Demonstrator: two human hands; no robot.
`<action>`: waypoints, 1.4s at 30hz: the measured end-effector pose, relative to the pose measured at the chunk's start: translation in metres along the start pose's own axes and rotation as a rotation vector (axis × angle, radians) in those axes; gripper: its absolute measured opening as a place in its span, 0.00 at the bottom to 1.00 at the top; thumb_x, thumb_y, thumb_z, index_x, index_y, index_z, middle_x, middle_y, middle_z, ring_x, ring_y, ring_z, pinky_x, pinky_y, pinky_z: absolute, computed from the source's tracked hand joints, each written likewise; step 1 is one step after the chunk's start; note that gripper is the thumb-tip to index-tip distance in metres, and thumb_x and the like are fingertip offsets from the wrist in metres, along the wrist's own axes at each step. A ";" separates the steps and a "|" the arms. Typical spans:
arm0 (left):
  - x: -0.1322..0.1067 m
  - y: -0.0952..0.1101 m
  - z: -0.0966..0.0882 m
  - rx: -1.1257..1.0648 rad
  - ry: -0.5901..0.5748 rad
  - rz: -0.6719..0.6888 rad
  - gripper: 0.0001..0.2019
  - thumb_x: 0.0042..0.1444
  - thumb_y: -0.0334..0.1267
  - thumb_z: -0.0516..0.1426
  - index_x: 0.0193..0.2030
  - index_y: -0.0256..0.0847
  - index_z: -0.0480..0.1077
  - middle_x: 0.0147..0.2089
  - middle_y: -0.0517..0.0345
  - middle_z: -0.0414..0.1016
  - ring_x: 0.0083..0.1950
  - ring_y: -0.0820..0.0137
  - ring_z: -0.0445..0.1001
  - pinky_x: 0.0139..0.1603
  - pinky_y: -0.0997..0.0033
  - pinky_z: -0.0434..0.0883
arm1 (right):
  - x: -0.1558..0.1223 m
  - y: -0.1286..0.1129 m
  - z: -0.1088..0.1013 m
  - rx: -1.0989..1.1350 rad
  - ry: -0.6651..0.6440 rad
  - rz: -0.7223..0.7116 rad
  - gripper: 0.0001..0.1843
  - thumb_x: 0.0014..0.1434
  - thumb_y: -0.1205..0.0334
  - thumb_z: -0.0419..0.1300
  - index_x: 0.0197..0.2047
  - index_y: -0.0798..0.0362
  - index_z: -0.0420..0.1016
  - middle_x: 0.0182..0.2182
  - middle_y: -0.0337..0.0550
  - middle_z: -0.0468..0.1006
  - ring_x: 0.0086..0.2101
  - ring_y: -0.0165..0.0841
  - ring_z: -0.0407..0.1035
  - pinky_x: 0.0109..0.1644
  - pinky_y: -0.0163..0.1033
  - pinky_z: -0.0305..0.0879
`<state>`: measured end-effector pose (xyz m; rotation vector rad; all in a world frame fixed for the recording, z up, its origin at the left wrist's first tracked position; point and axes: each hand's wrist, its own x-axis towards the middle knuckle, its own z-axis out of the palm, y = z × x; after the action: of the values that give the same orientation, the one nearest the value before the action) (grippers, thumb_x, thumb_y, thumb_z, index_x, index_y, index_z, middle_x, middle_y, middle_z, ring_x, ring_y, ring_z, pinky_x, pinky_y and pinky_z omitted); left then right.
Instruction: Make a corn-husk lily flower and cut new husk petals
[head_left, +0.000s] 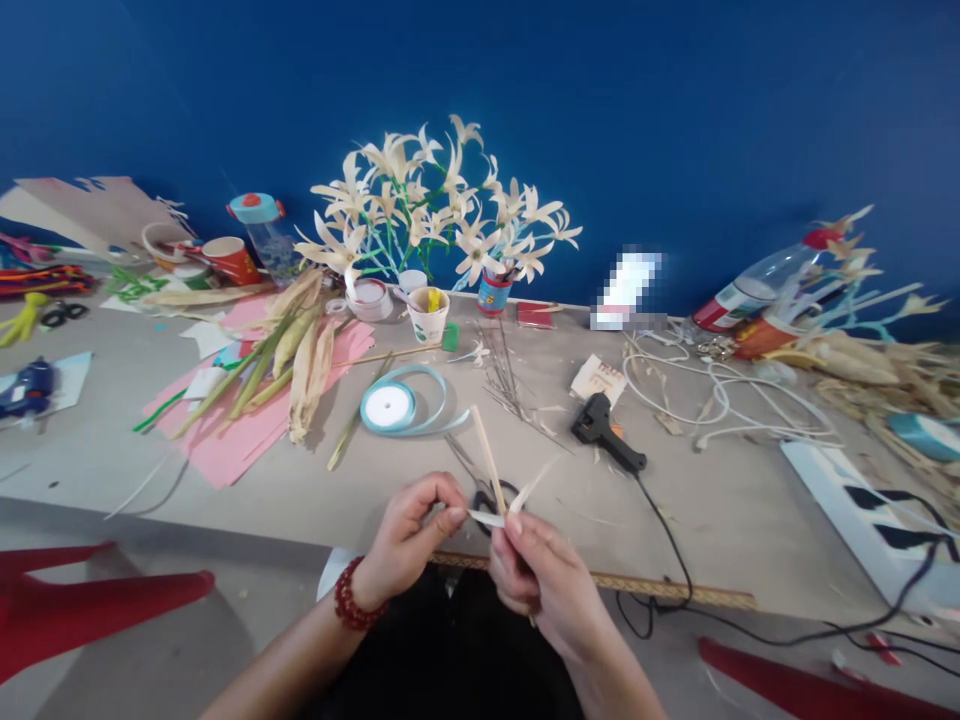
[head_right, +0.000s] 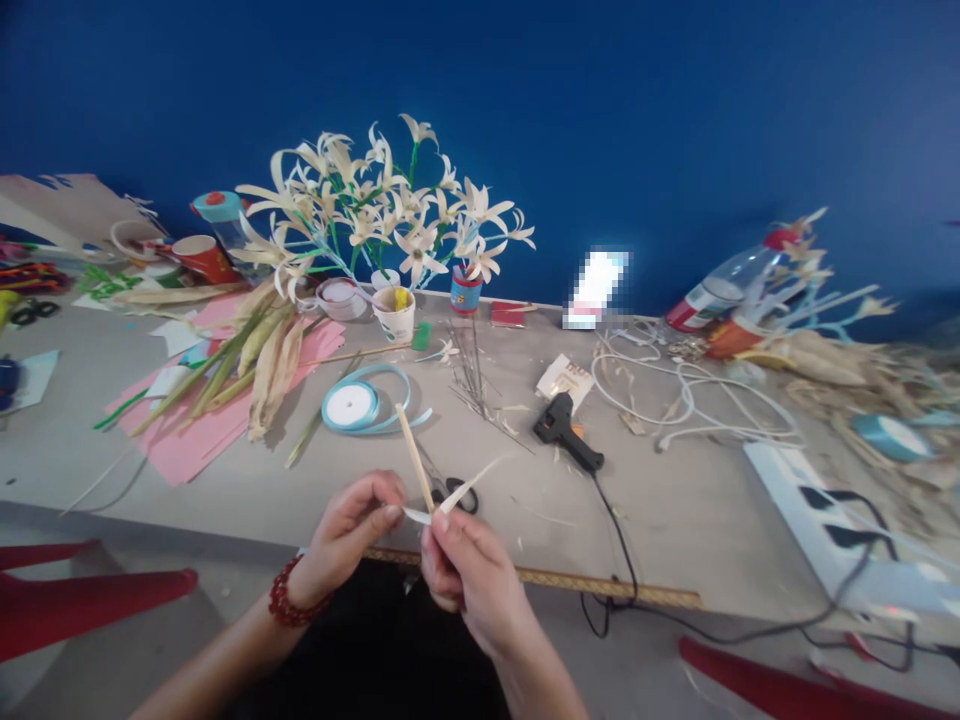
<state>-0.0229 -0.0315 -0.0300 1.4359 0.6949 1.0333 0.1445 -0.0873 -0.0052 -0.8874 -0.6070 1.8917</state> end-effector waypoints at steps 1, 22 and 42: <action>-0.001 -0.002 -0.002 -0.030 -0.005 -0.020 0.08 0.64 0.36 0.56 0.33 0.38 0.67 0.31 0.58 0.67 0.34 0.72 0.66 0.35 0.73 0.64 | -0.001 -0.003 -0.001 0.061 -0.037 0.025 0.23 0.63 0.45 0.60 0.25 0.54 0.64 0.13 0.24 0.48 0.15 0.19 0.36 0.17 0.27 0.34; -0.005 0.002 0.005 0.021 0.068 -0.085 0.08 0.62 0.39 0.58 0.34 0.38 0.70 0.33 0.56 0.73 0.34 0.71 0.71 0.38 0.73 0.68 | 0.009 0.020 0.001 -0.817 0.262 -0.330 0.19 0.69 0.49 0.51 0.31 0.51 0.68 0.25 0.38 0.65 0.28 0.32 0.60 0.30 0.35 0.55; -0.006 -0.009 0.000 -0.088 0.131 -0.121 0.09 0.62 0.40 0.58 0.33 0.38 0.68 0.31 0.59 0.68 0.31 0.73 0.66 0.32 0.75 0.64 | 0.000 0.002 -0.005 -0.284 0.248 -0.249 0.28 0.65 0.36 0.48 0.27 0.51 0.66 0.15 0.29 0.54 0.17 0.25 0.43 0.20 0.32 0.45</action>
<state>-0.0237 -0.0354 -0.0397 1.2435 0.8116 1.0567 0.1470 -0.0881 -0.0093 -1.1515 -0.8051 1.4675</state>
